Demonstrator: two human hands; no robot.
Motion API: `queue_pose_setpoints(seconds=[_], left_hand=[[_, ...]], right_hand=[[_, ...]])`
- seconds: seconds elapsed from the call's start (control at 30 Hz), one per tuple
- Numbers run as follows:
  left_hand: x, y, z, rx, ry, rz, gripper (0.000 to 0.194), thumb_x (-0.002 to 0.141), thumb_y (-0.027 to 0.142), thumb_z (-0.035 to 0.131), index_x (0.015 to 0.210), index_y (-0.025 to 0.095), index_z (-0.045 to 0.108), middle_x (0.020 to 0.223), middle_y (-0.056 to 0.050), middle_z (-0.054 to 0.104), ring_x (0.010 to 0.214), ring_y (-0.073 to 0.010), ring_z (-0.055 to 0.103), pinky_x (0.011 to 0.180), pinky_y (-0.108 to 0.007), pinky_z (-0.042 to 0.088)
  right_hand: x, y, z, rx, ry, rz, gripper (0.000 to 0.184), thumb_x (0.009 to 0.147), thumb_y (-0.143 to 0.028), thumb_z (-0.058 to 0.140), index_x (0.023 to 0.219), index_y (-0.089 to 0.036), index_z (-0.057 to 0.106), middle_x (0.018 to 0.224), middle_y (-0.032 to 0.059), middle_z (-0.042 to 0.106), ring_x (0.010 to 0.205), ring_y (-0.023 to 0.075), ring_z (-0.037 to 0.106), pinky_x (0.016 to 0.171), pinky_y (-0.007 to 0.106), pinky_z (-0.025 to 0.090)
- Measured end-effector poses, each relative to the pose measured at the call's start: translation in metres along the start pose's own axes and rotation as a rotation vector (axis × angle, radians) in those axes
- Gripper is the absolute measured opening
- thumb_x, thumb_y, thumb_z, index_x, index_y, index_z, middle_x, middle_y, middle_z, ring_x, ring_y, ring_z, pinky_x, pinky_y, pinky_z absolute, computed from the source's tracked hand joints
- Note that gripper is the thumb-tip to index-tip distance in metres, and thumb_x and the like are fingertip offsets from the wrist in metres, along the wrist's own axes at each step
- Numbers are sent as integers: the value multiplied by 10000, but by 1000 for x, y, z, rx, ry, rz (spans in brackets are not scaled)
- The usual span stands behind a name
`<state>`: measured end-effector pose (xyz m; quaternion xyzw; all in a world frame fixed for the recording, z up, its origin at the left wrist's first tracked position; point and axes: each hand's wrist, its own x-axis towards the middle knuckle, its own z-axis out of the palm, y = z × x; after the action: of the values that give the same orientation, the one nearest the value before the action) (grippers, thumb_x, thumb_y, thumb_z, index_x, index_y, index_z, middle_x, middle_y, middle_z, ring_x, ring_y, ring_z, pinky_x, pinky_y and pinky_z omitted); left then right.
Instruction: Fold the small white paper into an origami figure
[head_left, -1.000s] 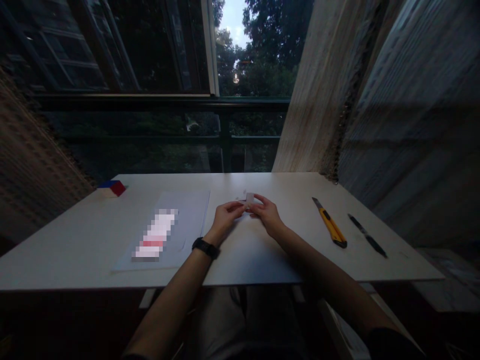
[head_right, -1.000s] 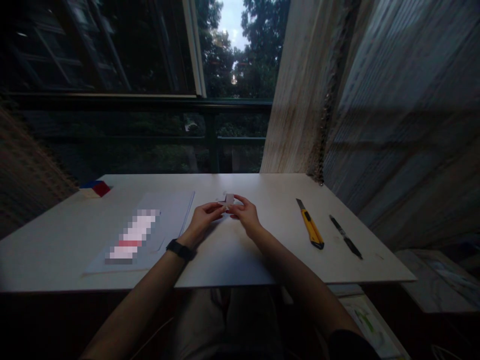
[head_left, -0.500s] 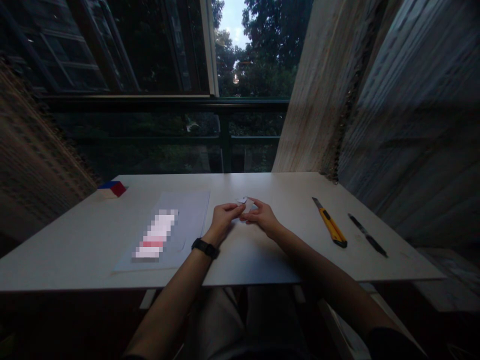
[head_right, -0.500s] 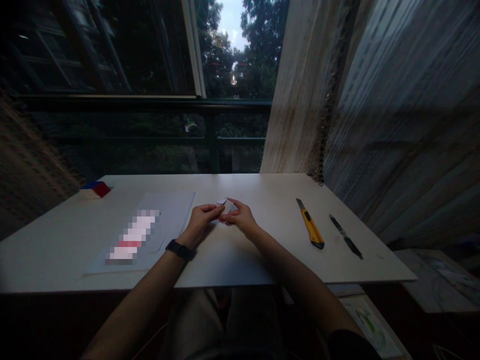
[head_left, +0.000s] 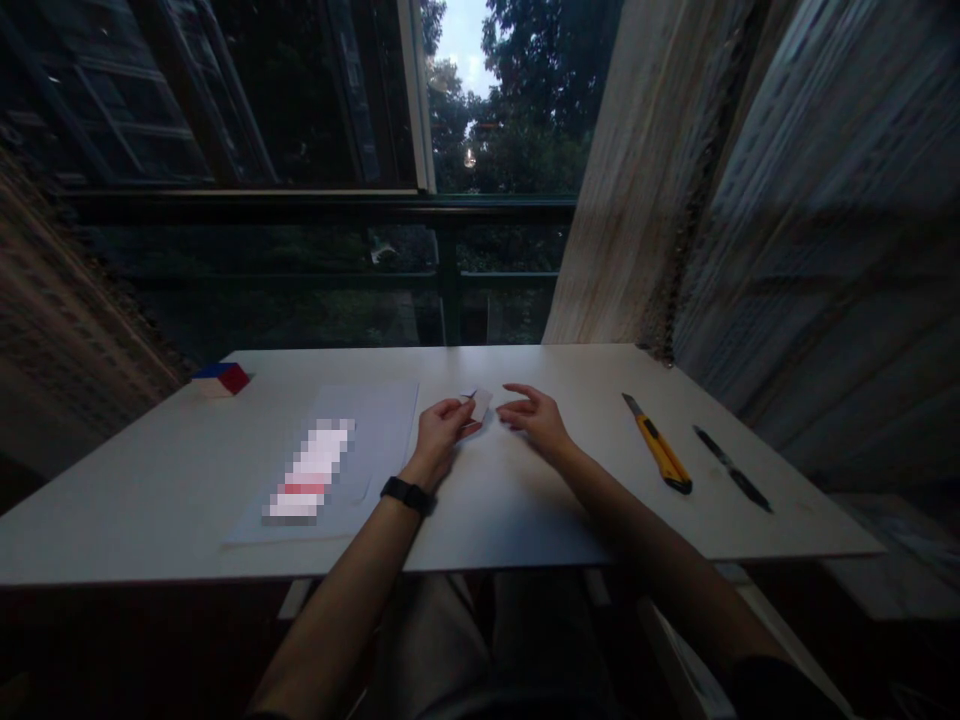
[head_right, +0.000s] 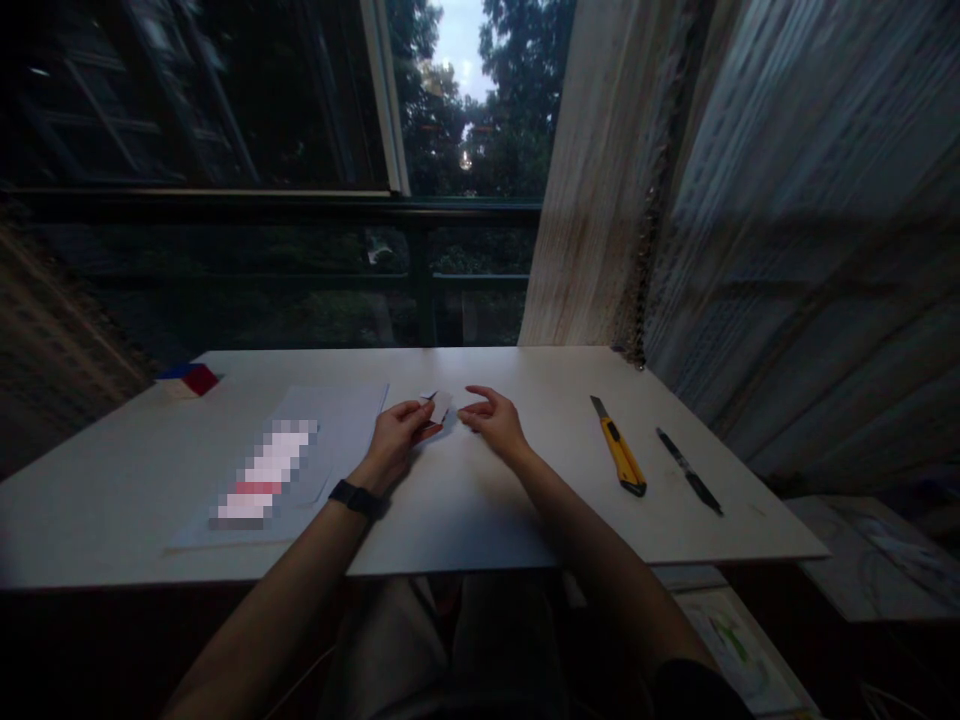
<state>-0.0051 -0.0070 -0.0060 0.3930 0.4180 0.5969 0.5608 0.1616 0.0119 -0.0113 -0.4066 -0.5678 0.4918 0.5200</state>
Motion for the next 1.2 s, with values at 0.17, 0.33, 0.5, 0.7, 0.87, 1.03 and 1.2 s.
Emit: queue_pose_setpoints(seconds=[0.17, 0.33, 0.5, 0.7, 0.87, 1.03, 1.2], left_hand=[[-5, 1, 4, -43, -71, -57, 321, 587, 310, 762, 767, 118, 577, 689, -11, 609, 646, -113, 617, 736, -300, 535], [-8, 0, 6, -68, -150, -105, 314, 565, 217, 787, 762, 110, 567, 727, -30, 628, 668, -114, 618, 764, -314, 529], [-8, -2, 4, 14, -172, -164, 337, 555, 212, 795, 812, 99, 609, 707, -45, 635, 625, -128, 627, 665, -274, 524], [-8, -3, 0, 25, -263, -225, 279, 534, 185, 803, 750, 77, 662, 748, -83, 657, 648, -141, 630, 681, -280, 523], [-7, -4, 1, 10, -210, -231, 219, 597, 180, 768, 755, 66, 668, 699, -70, 653, 606, -97, 599, 603, -194, 503], [-3, -1, 3, -55, -92, -222, 202, 691, 210, 705, 829, 90, 620, 772, -74, 653, 590, -74, 593, 558, -162, 491], [-4, 2, 3, 15, -19, -295, 303, 755, 412, 612, 759, 115, 552, 707, -50, 612, 492, -74, 568, 430, -170, 449]], right_hand=[[4, 0, -9, -17, -41, -149, 347, 587, -242, 690, 931, -210, 663, 1057, 71, 645, 885, 194, 608, 772, 333, 475], [2, -1, -11, -94, -208, -191, 318, 607, -131, 619, 895, -238, 703, 1285, 61, 503, 1123, 239, 507, 865, 347, 432], [1, -4, -15, -129, -296, -174, 427, 576, -73, 613, 950, -263, 693, 1286, 50, 506, 1124, 238, 509, 872, 356, 426], [-2, -8, -13, -203, -360, -162, 282, 604, -101, 608, 836, -209, 726, 1141, 84, 612, 956, 222, 595, 705, 301, 477], [1, -2, -13, -283, -299, -237, 246, 649, -129, 607, 844, -220, 726, 1115, 79, 627, 896, 195, 622, 708, 298, 491], [2, 5, -8, -401, -124, -369, 168, 708, -187, 626, 828, -242, 729, 1122, 64, 625, 910, 179, 619, 834, 324, 470], [-3, 6, 1, -507, 83, -495, 178, 738, -176, 612, 847, -257, 726, 1150, 47, 617, 836, 167, 618, 809, 325, 483]])
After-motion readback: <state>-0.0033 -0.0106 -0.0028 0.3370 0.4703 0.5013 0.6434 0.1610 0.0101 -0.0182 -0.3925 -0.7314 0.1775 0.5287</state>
